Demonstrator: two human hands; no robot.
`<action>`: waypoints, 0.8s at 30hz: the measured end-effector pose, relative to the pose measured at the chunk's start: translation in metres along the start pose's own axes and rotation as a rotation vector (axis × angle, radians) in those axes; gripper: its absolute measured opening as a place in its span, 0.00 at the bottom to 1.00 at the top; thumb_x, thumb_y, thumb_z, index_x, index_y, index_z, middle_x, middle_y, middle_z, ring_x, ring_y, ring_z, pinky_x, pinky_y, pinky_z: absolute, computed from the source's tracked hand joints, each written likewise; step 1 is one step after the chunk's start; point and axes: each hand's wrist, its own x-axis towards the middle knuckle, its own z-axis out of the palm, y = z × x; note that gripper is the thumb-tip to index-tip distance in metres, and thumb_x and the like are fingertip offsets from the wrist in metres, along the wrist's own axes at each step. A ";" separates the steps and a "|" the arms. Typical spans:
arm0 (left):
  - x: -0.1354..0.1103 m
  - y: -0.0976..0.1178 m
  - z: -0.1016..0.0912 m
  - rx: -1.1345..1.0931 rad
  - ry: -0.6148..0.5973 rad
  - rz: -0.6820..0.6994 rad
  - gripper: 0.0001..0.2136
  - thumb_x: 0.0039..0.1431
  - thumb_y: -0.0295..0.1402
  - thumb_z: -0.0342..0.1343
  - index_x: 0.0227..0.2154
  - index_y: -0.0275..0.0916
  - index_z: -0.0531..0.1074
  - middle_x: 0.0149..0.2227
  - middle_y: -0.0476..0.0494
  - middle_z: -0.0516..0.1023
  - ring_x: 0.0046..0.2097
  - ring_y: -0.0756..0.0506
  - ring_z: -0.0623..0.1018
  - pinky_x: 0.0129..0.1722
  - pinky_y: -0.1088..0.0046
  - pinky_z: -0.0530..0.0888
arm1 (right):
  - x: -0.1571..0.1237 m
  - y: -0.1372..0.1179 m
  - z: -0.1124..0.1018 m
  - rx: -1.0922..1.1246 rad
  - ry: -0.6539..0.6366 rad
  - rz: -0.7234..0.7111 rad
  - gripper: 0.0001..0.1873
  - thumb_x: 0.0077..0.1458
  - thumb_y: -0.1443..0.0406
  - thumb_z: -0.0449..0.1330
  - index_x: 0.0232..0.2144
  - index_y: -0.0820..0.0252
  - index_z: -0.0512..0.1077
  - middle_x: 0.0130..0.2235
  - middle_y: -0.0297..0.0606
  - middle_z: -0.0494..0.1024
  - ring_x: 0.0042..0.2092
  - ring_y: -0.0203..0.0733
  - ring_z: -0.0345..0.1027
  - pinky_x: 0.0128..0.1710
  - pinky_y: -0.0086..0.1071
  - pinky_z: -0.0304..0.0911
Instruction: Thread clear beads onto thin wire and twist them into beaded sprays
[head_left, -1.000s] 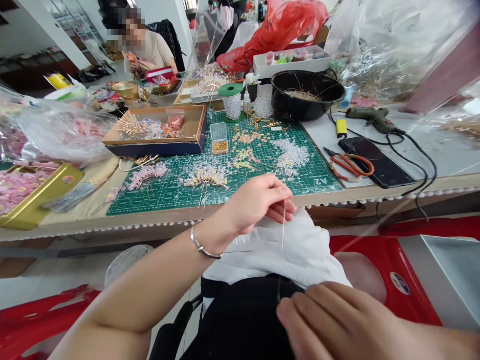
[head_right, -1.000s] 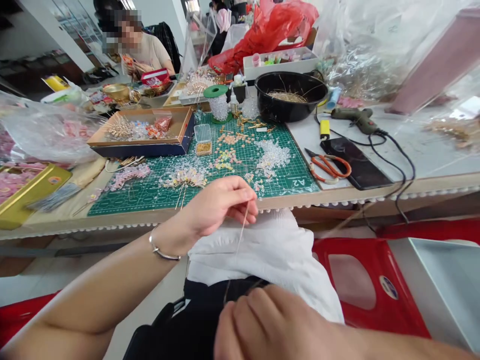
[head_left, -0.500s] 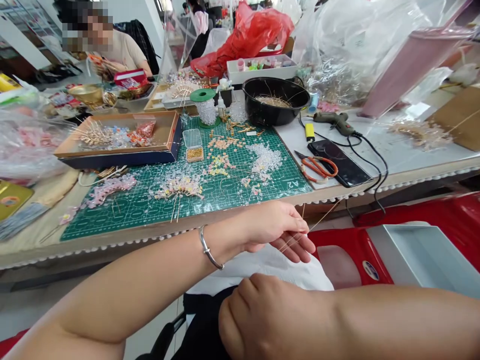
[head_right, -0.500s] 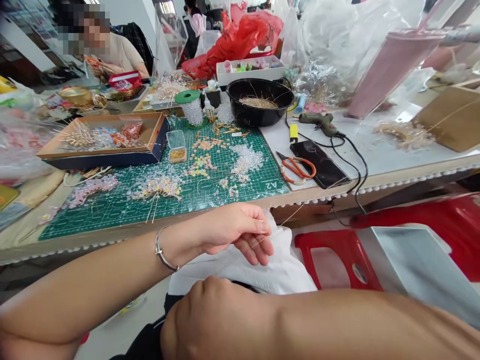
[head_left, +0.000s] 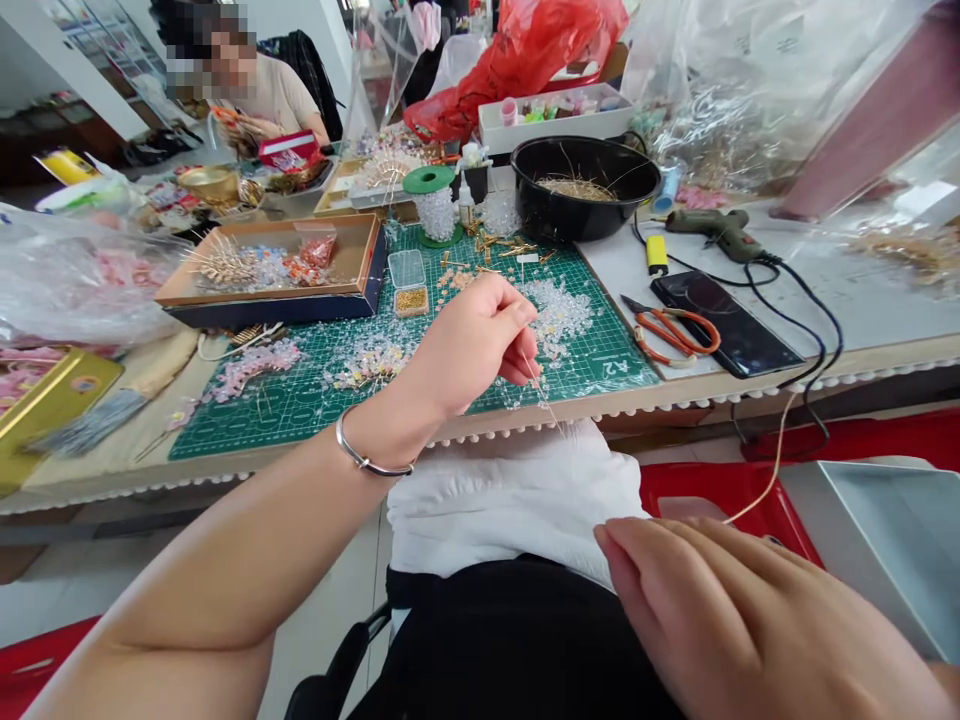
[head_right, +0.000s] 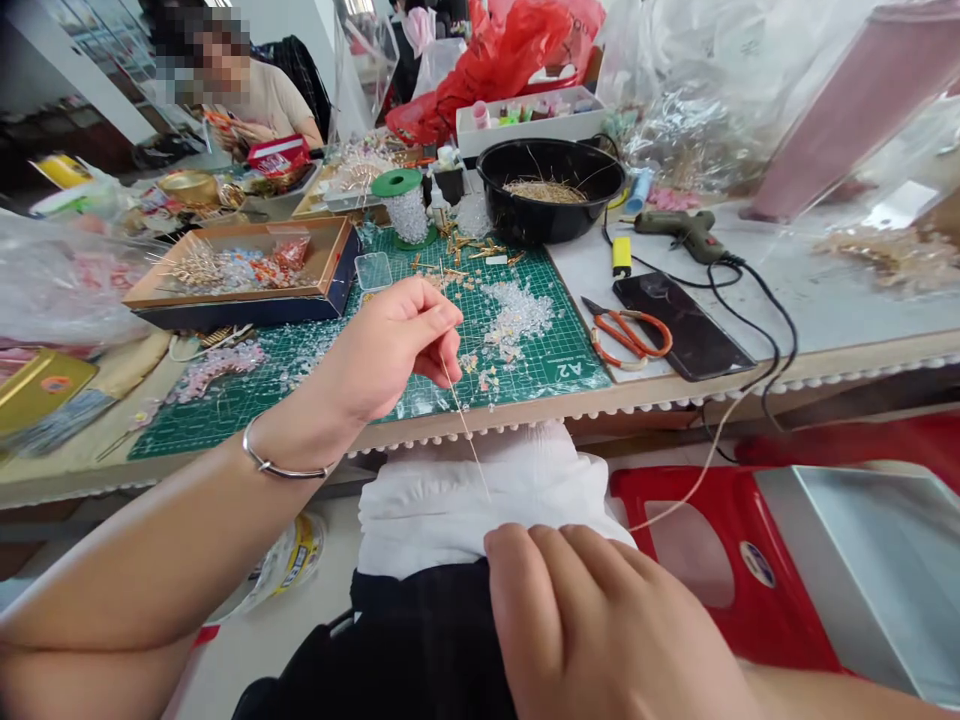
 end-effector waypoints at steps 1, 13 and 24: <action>0.000 -0.001 0.000 -0.011 0.001 -0.014 0.10 0.67 0.30 0.55 0.28 0.39 0.65 0.20 0.53 0.74 0.19 0.53 0.75 0.21 0.79 0.71 | 0.000 -0.001 0.000 0.004 0.011 0.001 0.07 0.60 0.72 0.49 0.35 0.60 0.66 0.22 0.40 0.79 0.17 0.41 0.68 0.15 0.35 0.57; -0.016 -0.029 0.079 -0.224 -0.550 -0.542 0.10 0.66 0.26 0.47 0.27 0.38 0.66 0.23 0.44 0.78 0.25 0.46 0.80 0.27 0.68 0.77 | 0.037 -0.037 0.028 0.163 -0.134 -0.465 0.05 0.54 0.71 0.58 0.30 0.63 0.75 0.22 0.36 0.73 0.20 0.40 0.59 0.17 0.38 0.47; -0.025 0.003 0.049 0.127 -0.428 -0.216 0.08 0.60 0.34 0.55 0.26 0.40 0.65 0.24 0.53 0.65 0.26 0.51 0.62 0.25 0.74 0.58 | 0.004 0.052 0.051 0.067 -0.340 -0.406 0.10 0.64 0.62 0.60 0.30 0.57 0.70 0.29 0.28 0.76 0.30 0.35 0.69 0.31 0.31 0.66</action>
